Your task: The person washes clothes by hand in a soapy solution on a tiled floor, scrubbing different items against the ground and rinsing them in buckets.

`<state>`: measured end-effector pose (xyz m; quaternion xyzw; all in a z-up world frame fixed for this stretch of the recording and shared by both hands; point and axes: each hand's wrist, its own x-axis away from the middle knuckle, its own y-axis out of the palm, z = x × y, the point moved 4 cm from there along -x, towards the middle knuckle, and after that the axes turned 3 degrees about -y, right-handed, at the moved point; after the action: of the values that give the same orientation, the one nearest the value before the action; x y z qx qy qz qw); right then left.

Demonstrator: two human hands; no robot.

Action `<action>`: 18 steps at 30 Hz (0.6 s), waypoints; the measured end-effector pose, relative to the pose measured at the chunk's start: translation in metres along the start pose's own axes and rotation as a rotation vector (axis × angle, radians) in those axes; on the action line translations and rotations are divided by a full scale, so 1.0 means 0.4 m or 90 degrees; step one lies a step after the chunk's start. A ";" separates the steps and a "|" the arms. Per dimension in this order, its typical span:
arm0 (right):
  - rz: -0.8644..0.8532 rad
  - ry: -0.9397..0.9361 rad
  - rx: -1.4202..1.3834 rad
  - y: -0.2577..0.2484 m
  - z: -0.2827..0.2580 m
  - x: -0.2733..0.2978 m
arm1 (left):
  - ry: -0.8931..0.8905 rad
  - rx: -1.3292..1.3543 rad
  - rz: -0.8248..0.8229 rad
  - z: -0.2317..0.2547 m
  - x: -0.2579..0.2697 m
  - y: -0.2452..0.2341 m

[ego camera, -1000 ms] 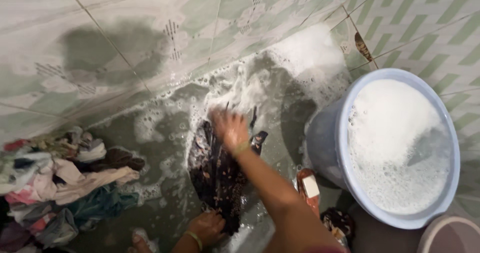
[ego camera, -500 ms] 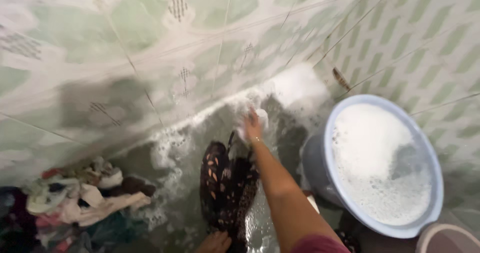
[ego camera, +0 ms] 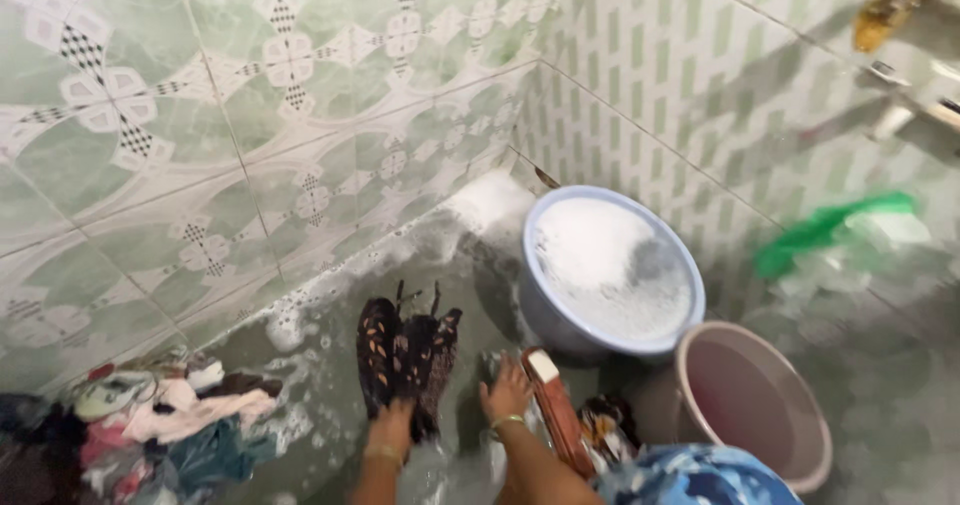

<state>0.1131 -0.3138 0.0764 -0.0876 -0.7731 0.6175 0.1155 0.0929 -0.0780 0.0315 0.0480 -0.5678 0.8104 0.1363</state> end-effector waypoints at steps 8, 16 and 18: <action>0.106 0.135 -0.121 -0.037 0.091 0.169 | -0.027 0.072 0.059 -0.136 -0.061 -0.360; 0.257 0.622 -0.201 -0.051 0.280 0.131 | -0.103 -0.200 -0.078 -0.287 0.106 -0.663; 0.249 0.712 -0.211 -0.046 0.310 0.141 | -0.126 -0.222 -0.133 -0.312 0.119 -0.628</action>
<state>0.0238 -0.4179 0.0721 -0.5551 -0.6508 0.3597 0.3728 0.1260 0.1262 0.2268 0.1613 -0.7020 0.6728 0.1691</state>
